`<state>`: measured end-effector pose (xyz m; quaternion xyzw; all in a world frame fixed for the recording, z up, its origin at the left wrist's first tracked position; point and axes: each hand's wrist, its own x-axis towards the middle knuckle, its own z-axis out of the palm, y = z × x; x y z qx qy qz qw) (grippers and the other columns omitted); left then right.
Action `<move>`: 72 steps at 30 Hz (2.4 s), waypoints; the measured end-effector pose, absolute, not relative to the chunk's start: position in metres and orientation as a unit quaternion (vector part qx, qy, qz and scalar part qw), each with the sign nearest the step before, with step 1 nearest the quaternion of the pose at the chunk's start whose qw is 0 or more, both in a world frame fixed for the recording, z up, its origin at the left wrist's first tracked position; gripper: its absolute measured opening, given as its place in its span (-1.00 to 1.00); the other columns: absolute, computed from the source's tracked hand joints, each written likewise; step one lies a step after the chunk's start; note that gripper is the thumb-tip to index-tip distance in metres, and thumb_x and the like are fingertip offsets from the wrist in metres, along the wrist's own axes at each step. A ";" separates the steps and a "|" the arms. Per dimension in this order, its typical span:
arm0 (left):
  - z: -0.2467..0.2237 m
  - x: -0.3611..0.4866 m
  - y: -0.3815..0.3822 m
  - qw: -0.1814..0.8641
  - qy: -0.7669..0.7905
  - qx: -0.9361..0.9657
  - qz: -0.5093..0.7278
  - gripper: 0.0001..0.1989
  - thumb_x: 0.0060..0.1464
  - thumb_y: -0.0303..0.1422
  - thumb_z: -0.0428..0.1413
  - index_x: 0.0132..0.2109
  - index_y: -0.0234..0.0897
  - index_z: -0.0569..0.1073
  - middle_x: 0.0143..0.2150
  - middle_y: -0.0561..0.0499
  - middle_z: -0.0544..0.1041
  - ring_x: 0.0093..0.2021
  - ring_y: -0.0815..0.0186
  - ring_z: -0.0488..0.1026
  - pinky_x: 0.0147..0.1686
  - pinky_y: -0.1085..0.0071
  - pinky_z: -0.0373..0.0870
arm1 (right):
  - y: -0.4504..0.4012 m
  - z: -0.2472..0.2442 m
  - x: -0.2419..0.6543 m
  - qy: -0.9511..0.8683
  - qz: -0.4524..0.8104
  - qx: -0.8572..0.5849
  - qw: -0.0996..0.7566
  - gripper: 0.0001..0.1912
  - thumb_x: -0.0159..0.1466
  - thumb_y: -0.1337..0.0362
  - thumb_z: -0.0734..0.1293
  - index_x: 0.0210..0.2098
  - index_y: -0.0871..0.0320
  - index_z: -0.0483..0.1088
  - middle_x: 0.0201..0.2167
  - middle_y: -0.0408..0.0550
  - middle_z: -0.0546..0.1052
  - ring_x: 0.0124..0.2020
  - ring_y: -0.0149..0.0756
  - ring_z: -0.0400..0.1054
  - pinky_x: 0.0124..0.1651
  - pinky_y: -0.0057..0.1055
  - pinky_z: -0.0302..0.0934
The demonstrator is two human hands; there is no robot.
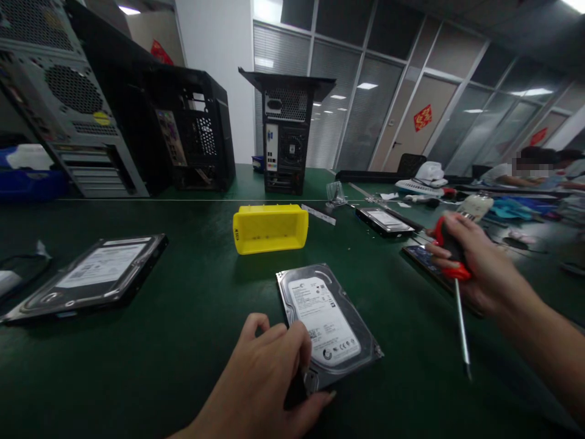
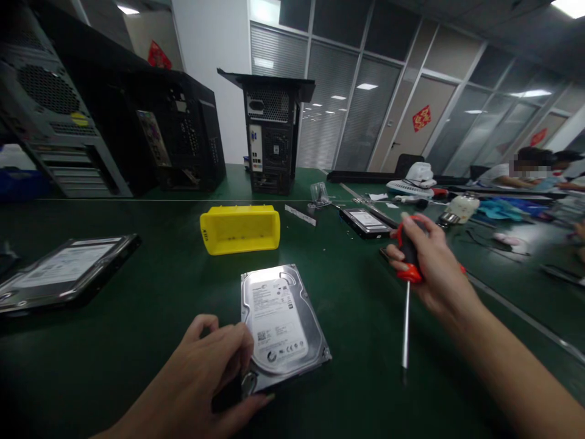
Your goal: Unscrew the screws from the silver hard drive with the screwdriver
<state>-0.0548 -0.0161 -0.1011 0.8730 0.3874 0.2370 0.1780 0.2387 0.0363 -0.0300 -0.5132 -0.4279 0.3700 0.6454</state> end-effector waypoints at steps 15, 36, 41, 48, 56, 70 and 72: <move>-0.102 -0.056 -0.016 0.186 0.370 0.878 0.240 -0.81 -0.15 -0.44 0.14 -0.37 -0.26 0.26 -0.46 0.11 0.38 -0.46 0.30 0.25 -0.25 0.25 0.15 | 0.063 -0.090 0.261 -0.677 0.042 -0.688 0.257 -0.44 0.12 0.09 0.25 0.12 0.03 0.25 0.01 0.09 0.19 -0.04 -0.04 0.25 0.02 -0.05 0.23; -0.094 -0.056 -0.019 0.200 0.377 0.877 0.218 -0.82 -0.12 -0.43 0.16 -0.34 -0.27 0.30 -0.40 0.07 0.42 -0.39 0.26 0.31 -0.24 0.25 0.16 | 0.062 -0.085 0.278 -0.709 -0.089 -0.690 0.115 -0.47 0.17 0.01 0.19 0.09 0.08 0.27 0.02 0.07 0.28 -0.12 -0.13 0.32 -0.16 -0.21 0.32; -0.098 -0.057 -0.019 0.193 0.375 0.877 0.229 -0.82 -0.12 -0.44 0.16 -0.35 -0.26 0.28 -0.41 0.08 0.41 -0.40 0.26 0.30 -0.22 0.23 0.14 | 0.065 -0.081 0.276 -0.707 -0.069 -0.696 0.108 -0.46 0.22 -0.08 0.10 0.07 0.06 0.28 0.00 0.04 0.30 -0.15 -0.19 0.34 -0.15 -0.25 0.31; -0.103 -0.056 -0.016 0.196 0.369 0.876 0.240 -0.81 -0.13 -0.45 0.16 -0.36 -0.27 0.27 -0.42 0.08 0.42 -0.42 0.27 0.30 -0.22 0.22 0.12 | 0.104 -0.067 0.281 -0.687 -0.064 -0.721 0.063 -0.63 0.30 0.11 0.12 -0.05 0.19 0.34 -0.01 0.06 0.33 -0.03 -0.24 0.27 0.00 -0.21 0.22; -0.095 -0.055 -0.017 0.228 0.389 0.871 0.196 -0.81 -0.12 -0.41 0.19 -0.35 -0.29 0.31 -0.38 0.03 0.45 -0.39 0.23 0.31 -0.20 0.17 0.10 | 0.156 -0.067 0.283 -0.657 -0.008 -0.753 -0.023 -0.66 0.28 0.18 0.20 -0.02 0.24 0.27 -0.06 0.03 0.35 -0.09 -0.32 0.30 -0.06 -0.25 0.27; -0.090 -0.055 -0.017 0.241 0.399 0.867 0.174 -0.80 -0.10 -0.39 0.19 -0.34 -0.29 0.30 -0.35 0.00 0.45 -0.34 0.19 0.31 -0.16 0.14 0.07 | 0.155 -0.067 0.274 -0.655 -0.004 -0.756 -0.007 -0.65 0.28 0.18 0.21 -0.01 0.25 0.27 -0.06 0.03 0.35 -0.09 -0.31 0.30 -0.07 -0.25 0.27; -0.090 -0.056 -0.019 0.251 0.399 0.864 0.178 -0.79 -0.09 -0.37 0.19 -0.34 -0.29 0.30 -0.34 0.01 0.45 -0.35 0.21 0.31 -0.15 0.14 0.06 | 0.149 -0.060 0.268 -0.677 -0.005 -0.736 0.016 -0.67 0.28 0.18 0.20 -0.04 0.26 0.29 -0.09 0.02 0.37 -0.11 -0.33 0.31 -0.08 -0.26 0.27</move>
